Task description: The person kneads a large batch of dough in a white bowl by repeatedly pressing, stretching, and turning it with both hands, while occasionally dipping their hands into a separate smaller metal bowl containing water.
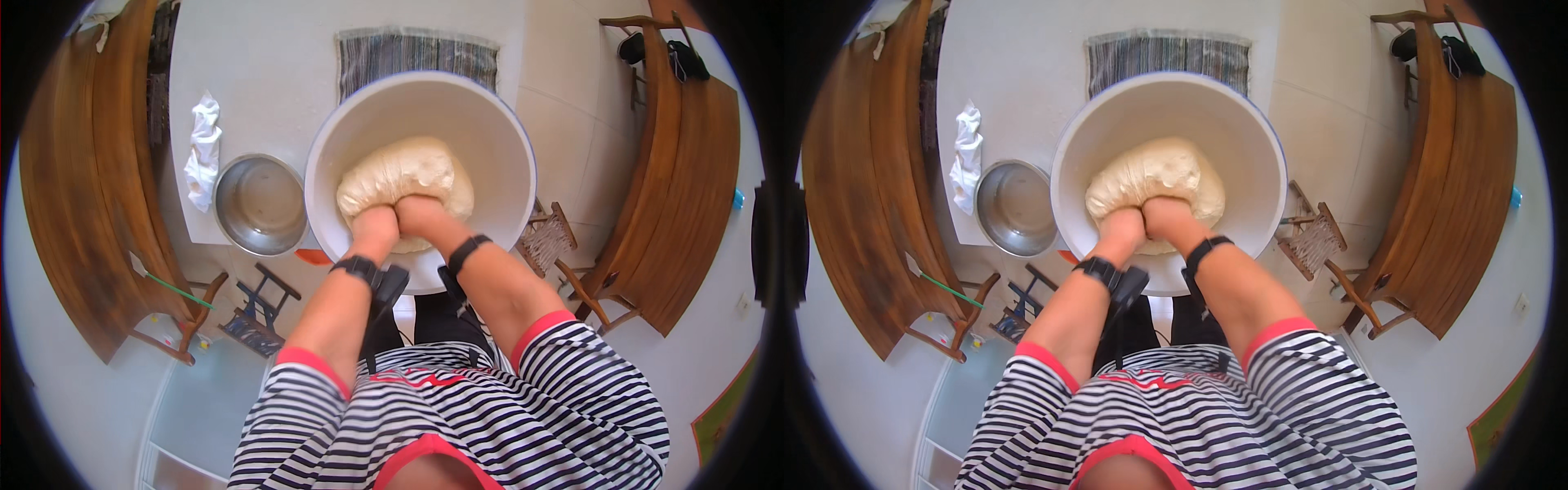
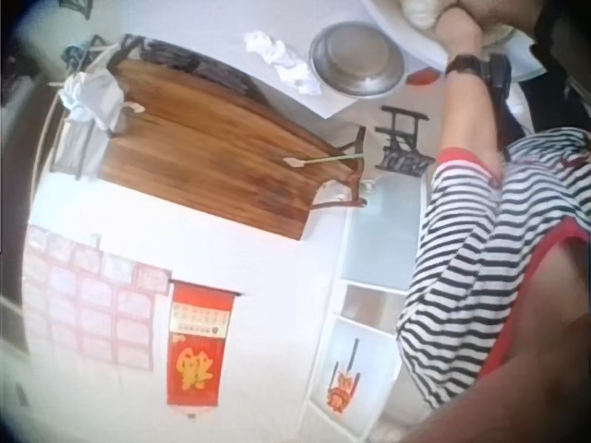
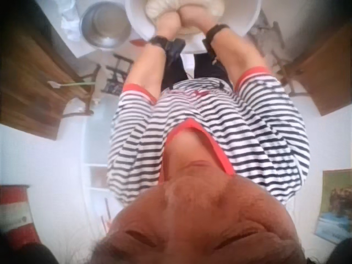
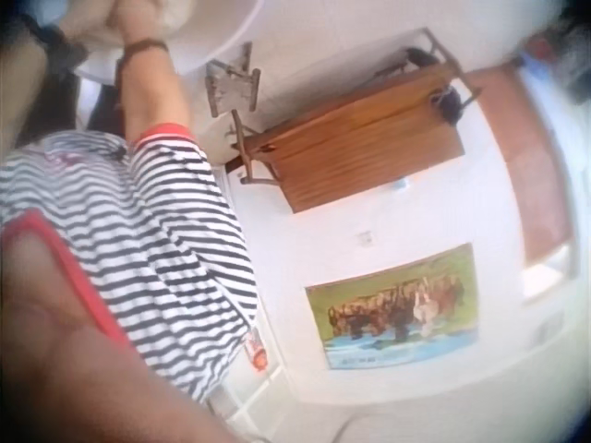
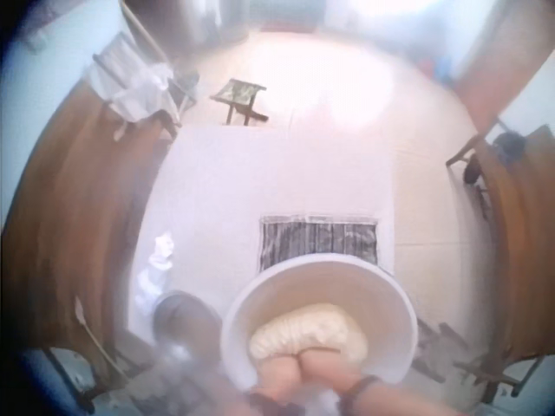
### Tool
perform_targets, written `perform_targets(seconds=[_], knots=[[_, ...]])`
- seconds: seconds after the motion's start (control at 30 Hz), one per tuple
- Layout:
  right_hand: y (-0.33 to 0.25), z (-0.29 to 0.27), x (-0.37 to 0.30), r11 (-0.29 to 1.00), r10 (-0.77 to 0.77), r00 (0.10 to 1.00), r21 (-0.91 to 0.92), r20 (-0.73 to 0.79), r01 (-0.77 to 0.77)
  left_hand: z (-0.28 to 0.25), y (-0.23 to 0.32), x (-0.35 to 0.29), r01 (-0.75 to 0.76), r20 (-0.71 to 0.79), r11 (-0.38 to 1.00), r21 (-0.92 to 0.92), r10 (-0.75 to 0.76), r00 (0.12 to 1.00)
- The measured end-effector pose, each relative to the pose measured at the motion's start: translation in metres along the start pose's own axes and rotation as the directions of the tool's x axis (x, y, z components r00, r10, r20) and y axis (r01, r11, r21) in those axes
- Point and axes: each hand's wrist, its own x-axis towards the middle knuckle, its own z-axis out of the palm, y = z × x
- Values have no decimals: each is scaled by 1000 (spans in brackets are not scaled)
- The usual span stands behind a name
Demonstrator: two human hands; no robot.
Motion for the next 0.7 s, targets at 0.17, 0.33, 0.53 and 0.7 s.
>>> perform_targets(seconds=[0.17, 0.33, 0.53, 0.7], knots=[[11, 10, -80, 926, -358, 787, -79, -503, 370, -23, -10, -76, -198, -111, 979, -40, 192, 975], [8, -24, -34, 998, 23, 889, -41, -458, -47, -16, 2, -16, -155, -383, 988, -1, 143, 913], [-1, -52, 9, 976, 133, 976, -150, -170, -159, -26, 15, 19, 34, -152, 999, -27, -38, 988], [-9, -52, -4, 983, 139, 990, -116, -18, -140, -15, 3, 19, -49, -238, 994, -98, 25, 971]])
